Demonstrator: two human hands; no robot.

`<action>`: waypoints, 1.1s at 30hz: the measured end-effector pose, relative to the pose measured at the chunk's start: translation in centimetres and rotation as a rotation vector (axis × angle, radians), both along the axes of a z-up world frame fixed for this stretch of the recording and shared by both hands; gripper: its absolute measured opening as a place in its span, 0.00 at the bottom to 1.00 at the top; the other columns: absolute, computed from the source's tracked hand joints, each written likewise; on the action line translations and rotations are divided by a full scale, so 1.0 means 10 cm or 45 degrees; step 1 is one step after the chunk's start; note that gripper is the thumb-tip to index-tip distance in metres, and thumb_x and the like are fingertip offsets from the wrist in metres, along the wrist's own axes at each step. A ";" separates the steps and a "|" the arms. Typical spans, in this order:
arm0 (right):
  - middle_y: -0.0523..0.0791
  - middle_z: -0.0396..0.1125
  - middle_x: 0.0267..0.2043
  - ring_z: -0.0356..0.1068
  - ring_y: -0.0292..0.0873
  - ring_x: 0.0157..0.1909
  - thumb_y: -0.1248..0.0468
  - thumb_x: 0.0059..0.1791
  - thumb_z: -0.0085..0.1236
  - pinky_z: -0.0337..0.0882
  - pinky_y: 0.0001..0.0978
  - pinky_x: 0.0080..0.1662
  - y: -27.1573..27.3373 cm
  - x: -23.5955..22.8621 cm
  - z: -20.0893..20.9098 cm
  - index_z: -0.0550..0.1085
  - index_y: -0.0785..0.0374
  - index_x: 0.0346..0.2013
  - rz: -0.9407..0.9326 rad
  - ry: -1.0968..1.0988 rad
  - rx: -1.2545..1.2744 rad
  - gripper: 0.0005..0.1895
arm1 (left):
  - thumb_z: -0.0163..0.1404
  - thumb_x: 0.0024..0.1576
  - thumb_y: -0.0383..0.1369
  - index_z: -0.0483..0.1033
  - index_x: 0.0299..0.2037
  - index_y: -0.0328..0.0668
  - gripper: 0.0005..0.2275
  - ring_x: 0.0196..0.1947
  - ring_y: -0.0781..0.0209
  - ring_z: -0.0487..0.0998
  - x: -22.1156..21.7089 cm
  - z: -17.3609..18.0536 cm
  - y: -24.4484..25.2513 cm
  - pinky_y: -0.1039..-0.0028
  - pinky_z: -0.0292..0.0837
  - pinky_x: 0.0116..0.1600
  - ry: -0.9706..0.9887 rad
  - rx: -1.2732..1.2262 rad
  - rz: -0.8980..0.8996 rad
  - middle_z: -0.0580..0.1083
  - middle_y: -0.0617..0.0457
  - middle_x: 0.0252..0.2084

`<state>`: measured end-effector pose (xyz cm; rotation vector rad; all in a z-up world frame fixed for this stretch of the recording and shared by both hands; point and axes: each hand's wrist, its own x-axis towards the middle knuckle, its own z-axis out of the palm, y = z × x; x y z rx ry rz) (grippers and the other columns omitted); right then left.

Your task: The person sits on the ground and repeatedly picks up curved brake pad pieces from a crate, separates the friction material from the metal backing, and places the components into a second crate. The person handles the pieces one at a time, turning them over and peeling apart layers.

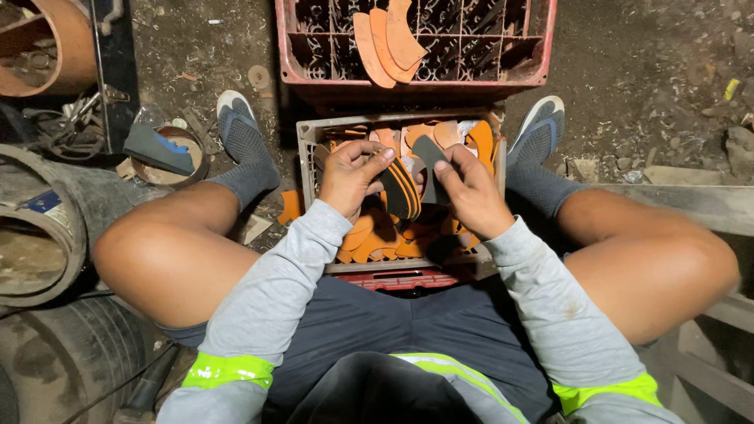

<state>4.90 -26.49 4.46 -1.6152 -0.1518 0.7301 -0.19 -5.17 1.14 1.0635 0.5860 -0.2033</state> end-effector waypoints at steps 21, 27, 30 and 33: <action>0.59 0.67 0.57 0.69 0.55 0.60 0.66 0.57 0.49 0.67 0.42 0.59 0.22 -0.12 -0.09 0.58 0.72 0.66 0.239 -0.648 -0.215 0.24 | 0.54 0.62 0.36 0.74 0.59 0.39 0.17 0.37 0.69 0.73 0.08 -0.17 -0.23 0.77 0.73 0.42 0.064 -0.200 0.079 0.78 0.56 0.44; 0.53 0.70 0.40 0.75 0.52 0.43 0.63 0.57 0.51 0.72 0.41 0.46 -0.32 0.25 -0.15 0.64 0.68 0.55 0.227 -0.542 -0.440 0.15 | 0.53 0.62 0.34 0.82 0.49 0.38 0.11 0.42 0.58 0.84 0.14 -0.13 0.56 0.72 0.77 0.50 -0.418 1.109 -0.552 0.83 0.46 0.44; 0.57 0.68 0.41 0.72 0.56 0.42 0.63 0.56 0.56 0.71 0.42 0.46 -0.51 0.42 -0.30 0.64 0.69 0.51 0.178 -0.603 -0.716 0.16 | 0.54 0.58 0.29 0.85 0.42 0.41 0.07 0.43 0.42 0.82 -0.01 -0.37 0.76 0.59 0.75 0.54 -0.122 1.510 -0.758 0.80 0.39 0.43; 0.59 0.69 0.44 0.73 0.55 0.46 0.63 0.55 0.56 0.70 0.41 0.49 -0.57 0.43 -0.39 0.65 0.70 0.54 0.108 -0.649 -0.624 0.17 | 0.53 0.52 0.22 0.83 0.46 0.41 0.13 0.46 0.39 0.80 -0.17 -0.76 0.46 0.54 0.75 0.53 0.021 1.689 -1.086 0.78 0.36 0.47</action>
